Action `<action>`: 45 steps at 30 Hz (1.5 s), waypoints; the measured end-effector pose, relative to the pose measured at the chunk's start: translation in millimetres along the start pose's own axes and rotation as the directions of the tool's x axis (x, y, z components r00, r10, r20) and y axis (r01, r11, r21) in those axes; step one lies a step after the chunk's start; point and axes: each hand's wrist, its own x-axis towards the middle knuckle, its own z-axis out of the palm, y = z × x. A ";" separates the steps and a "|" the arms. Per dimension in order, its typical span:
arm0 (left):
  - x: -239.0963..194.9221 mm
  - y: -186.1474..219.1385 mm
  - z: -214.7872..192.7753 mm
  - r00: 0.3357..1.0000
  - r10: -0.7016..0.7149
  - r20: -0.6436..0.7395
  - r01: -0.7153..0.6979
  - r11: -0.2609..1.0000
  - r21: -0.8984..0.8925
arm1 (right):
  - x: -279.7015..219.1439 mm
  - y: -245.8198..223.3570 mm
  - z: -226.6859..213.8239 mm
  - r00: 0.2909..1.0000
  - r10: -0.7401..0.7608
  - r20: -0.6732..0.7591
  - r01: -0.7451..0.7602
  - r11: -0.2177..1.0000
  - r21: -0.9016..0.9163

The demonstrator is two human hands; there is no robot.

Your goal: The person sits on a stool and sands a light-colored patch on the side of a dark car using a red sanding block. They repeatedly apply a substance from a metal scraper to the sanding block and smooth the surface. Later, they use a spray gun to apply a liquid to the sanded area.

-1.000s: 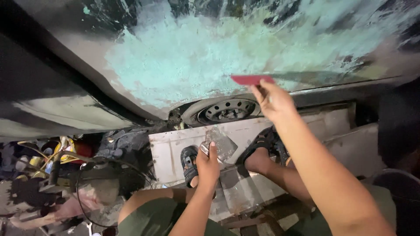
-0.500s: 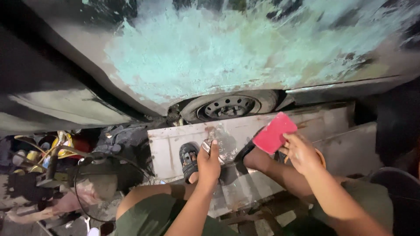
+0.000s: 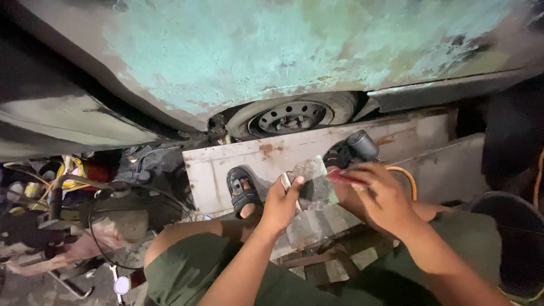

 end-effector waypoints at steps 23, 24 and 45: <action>-38.8 28.0 8.8 0.885 0.451 -0.118 -0.393 0.858 0.332 | -25.5 -29.3 39.9 0.516 0.833 0.202 -0.642 0.219 0.735; -42.9 29.2 11.8 0.874 0.464 -0.145 -0.402 0.857 0.321 | -23.3 -31.3 41.3 0.522 0.829 0.202 -0.642 0.226 0.733; -41.2 -9.4 29.3 0.846 0.529 0.069 -0.492 0.722 0.487 | -10.7 -30.0 39.4 0.602 0.787 0.134 -0.597 0.331 0.731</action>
